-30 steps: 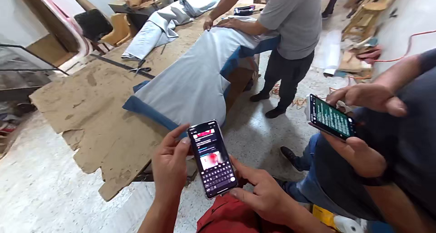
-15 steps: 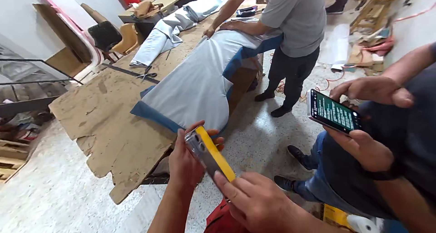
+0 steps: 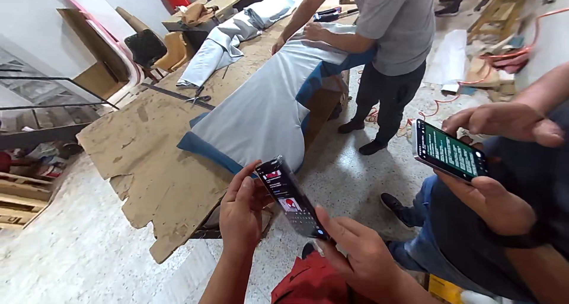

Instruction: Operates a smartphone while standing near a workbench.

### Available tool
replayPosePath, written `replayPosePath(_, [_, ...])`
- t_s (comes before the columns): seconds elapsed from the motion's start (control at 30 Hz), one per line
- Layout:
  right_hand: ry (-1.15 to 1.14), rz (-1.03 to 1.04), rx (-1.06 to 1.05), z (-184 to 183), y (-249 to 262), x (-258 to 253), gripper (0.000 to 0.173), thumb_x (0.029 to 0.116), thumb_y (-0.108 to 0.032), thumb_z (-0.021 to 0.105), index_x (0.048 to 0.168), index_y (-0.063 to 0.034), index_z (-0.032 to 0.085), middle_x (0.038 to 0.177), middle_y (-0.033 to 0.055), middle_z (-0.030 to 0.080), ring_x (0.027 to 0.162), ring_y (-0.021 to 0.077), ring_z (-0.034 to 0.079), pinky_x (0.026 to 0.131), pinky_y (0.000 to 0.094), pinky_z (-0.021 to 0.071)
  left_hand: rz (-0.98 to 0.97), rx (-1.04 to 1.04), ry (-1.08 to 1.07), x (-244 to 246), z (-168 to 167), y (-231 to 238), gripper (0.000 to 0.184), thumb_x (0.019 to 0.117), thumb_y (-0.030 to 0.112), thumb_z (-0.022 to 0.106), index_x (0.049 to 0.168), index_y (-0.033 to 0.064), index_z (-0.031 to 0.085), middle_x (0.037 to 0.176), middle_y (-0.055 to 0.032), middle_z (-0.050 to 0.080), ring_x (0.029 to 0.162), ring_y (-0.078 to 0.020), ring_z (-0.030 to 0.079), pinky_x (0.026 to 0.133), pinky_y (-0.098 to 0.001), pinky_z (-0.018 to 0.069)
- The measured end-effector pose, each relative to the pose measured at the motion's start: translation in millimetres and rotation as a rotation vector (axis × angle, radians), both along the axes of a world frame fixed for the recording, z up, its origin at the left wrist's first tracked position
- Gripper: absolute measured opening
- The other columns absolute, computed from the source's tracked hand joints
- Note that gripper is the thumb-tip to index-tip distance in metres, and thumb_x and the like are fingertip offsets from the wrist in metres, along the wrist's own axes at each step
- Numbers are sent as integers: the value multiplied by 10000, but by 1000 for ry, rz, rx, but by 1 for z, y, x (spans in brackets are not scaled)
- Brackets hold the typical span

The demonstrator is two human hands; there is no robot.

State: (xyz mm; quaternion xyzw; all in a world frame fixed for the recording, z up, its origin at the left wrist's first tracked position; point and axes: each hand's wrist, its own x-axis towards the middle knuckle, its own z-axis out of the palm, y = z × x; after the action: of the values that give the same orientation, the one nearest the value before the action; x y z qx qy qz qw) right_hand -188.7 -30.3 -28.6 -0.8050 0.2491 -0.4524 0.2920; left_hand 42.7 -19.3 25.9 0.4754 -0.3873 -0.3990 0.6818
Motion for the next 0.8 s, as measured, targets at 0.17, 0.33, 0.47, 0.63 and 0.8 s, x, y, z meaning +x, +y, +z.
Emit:
replayPosePath(0.17, [209,-45,-384,14,10,10,412,1021,-123,579,1432,-115,593,942,51,700,799,188,655,729,316,567,-210,23,248,2,-7,-8,550,1111,419,152,1508,176,447,1241,-218,691,1135,-383,692,990,-541,561])
replayPosePath(0.33, [-15,-27,16,-4,4,4,395,1010,-205,662,1394,-115,644,1053,54,740,921,120,713,812,271,616,-85,50,132,6,-7,-5,520,1115,334,194,1478,116,496,1134,-211,728,991,-325,749,890,-487,620])
replayPosePath(0.47, [-281,205,573,-15,0,-4,519,992,-179,698,1464,-15,557,1256,86,716,1022,157,736,899,342,649,106,63,-165,-2,3,3,373,1076,160,412,1366,60,624,1012,-158,749,820,-219,753,762,-399,648])
replayPosePath(0.63, [-266,223,596,-19,-1,-3,513,999,-207,691,1469,-44,564,1227,81,722,939,149,736,830,329,657,213,38,-275,-4,5,2,290,1032,109,497,1264,27,652,933,-146,752,738,-212,751,683,-372,656])
replayPosePath(0.8, [-268,244,613,-21,0,-3,517,1000,-198,689,1477,-49,557,1230,86,720,938,159,736,831,334,655,300,34,-312,-8,9,1,199,1018,98,564,1162,29,683,870,-129,752,677,-194,738,619,-341,646])
